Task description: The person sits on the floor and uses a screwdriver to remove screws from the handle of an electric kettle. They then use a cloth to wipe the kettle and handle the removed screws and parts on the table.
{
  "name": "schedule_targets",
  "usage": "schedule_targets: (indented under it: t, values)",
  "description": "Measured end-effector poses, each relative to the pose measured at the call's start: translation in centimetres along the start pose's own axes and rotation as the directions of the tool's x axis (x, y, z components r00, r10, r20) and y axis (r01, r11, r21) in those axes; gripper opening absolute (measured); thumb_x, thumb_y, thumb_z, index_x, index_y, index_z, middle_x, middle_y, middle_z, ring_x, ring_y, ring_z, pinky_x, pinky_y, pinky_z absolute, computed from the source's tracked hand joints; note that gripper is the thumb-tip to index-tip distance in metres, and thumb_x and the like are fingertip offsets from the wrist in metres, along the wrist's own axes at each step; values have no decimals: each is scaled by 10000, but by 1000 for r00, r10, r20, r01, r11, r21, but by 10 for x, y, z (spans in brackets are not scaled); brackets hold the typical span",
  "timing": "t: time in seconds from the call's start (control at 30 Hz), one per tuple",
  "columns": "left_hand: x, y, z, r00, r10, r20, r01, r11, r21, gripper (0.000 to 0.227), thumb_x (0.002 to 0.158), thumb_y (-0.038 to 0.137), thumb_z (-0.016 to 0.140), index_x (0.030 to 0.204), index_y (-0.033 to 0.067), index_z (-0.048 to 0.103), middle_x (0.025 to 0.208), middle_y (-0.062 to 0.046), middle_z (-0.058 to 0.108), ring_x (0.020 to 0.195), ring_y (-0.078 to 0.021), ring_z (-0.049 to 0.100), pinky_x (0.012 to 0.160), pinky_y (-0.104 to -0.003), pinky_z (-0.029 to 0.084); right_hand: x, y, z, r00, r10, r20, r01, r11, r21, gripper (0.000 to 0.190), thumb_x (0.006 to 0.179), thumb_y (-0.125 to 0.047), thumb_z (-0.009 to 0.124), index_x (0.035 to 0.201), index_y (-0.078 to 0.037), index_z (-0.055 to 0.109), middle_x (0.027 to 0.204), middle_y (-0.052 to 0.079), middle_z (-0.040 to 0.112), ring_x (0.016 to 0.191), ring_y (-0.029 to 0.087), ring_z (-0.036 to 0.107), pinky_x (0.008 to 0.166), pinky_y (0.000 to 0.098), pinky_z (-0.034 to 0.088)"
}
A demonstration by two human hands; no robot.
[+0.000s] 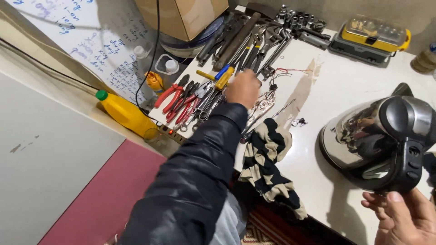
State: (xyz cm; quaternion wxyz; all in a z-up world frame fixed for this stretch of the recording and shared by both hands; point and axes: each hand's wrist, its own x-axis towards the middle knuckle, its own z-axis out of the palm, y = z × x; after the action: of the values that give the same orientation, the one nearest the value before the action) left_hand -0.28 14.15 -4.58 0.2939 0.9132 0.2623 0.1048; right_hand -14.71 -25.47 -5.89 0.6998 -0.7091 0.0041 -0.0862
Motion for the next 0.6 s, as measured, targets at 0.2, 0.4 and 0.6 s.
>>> schedule_targets:
  t: [0.2, 0.4, 0.6]
  values:
    - [42, -49, -51, 962, -258, -84, 266, 958, 108, 135, 1028, 196, 586, 1000, 99, 675, 1057, -92, 703, 942, -261, 695, 745, -422, 546, 5, 7, -13, 998, 5, 55, -4, 1000, -23, 385, 1185, 5, 441, 1547, 135, 433, 1150, 318, 545, 883, 429, 610, 790, 477, 552]
    - [69, -77, -53, 972, -230, -42, 234, 950, 206, 140, 970, 268, 660, 1004, 157, 738, 1017, -99, 729, 921, -320, 697, 777, -457, 544, 20, 37, -42, 992, 52, 116, -45, 997, -66, 377, 1167, 7, 400, 1507, 168, 423, 1105, 371, 528, 875, 486, 598, 782, 565, 542]
    - [81, -86, -53, 971, -237, 24, 224, 941, 254, 235, 931, 359, 691, 1076, 177, 725, 1113, -93, 721, 1043, -332, 674, 858, -475, 541, 127, 235, -214, 693, 642, 327, -656, 750, -83, 546, 1149, -341, 331, 1501, 55, 467, 1324, 472, 615, 1137, 724, 600, 652, 426, 391]
